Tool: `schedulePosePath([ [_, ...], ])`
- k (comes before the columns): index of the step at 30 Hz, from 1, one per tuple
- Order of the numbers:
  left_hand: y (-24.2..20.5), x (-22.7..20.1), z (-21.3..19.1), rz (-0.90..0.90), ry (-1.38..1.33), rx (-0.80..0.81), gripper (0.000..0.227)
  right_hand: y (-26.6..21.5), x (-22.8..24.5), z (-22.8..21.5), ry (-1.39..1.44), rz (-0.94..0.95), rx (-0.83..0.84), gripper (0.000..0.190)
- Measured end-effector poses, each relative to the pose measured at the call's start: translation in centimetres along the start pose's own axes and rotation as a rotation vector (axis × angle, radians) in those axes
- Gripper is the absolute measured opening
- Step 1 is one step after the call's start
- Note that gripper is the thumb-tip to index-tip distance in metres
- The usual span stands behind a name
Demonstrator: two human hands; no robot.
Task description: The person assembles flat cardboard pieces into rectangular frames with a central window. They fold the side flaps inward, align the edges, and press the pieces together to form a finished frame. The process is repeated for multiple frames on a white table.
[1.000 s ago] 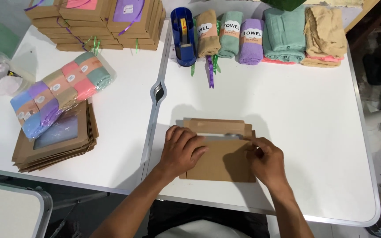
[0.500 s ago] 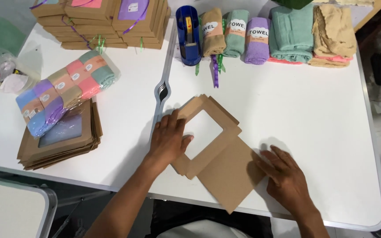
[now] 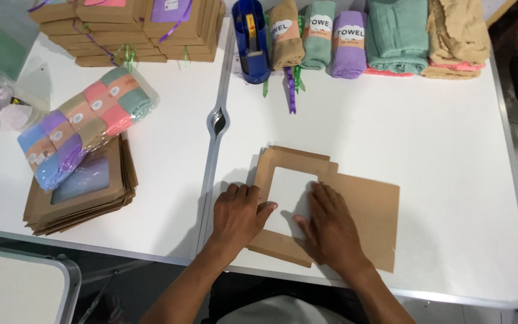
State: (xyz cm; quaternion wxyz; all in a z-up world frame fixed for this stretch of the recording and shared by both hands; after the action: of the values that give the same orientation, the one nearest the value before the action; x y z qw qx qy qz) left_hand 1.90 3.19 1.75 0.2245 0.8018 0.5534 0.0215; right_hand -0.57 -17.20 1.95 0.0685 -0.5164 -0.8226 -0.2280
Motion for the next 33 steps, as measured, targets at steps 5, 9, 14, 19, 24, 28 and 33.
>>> schedulePosePath([
  [5, 1.5, 0.5, -1.5, 0.02, -0.107, 0.102, 0.027, 1.0, -1.2, -0.5, -0.058, 0.087, -0.022, 0.031],
  [9, 4.0, -0.7, -2.6, 0.197, -0.208, 0.323, 0.033, 4.8, -0.2, -3.8, -0.052, 0.408, 0.201, 0.026],
  [14, 4.3, 1.6, 4.2, 0.178, -0.129, 0.294, 0.034, 5.9, -3.8, -0.5, -0.203, 0.364, 0.173, 0.033],
  [19, 5.9, -0.1, 2.4, 0.109, -0.018, 0.351, 0.044, 4.7, -4.4, 1.3, -0.341, 0.248, 0.039, 0.035],
  [24, 6.8, 0.8, 3.8, 0.011, -0.056, 0.45, 0.056, 4.9, -2.7, -0.3, -0.451, 0.249, 0.021, 0.044],
  [28, 7.0, 1.6, 4.6, 0.056, -0.095, 0.319, 0.057, 4.6, -3.5, 0.4, -0.443, 0.242, 0.004, 0.046],
  [33, 7.1, 1.7, 2.8, -0.038, -0.198, 0.23, 0.076, 5.2, -5.3, 0.0, -0.244, 0.299, 0.013, 0.056],
])
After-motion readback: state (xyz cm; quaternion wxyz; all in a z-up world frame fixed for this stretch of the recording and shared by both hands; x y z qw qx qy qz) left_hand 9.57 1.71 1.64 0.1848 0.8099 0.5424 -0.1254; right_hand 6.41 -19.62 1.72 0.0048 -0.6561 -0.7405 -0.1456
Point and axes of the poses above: each hand's wrist, its own y-axis towards the middle knuckle, its own z-axis out of the palm, x = y × z, the point moved 4 cm from there along y, towards the middle knuckle, and after that the axes turned 7 degrees about -y, right-handed, at the moved point
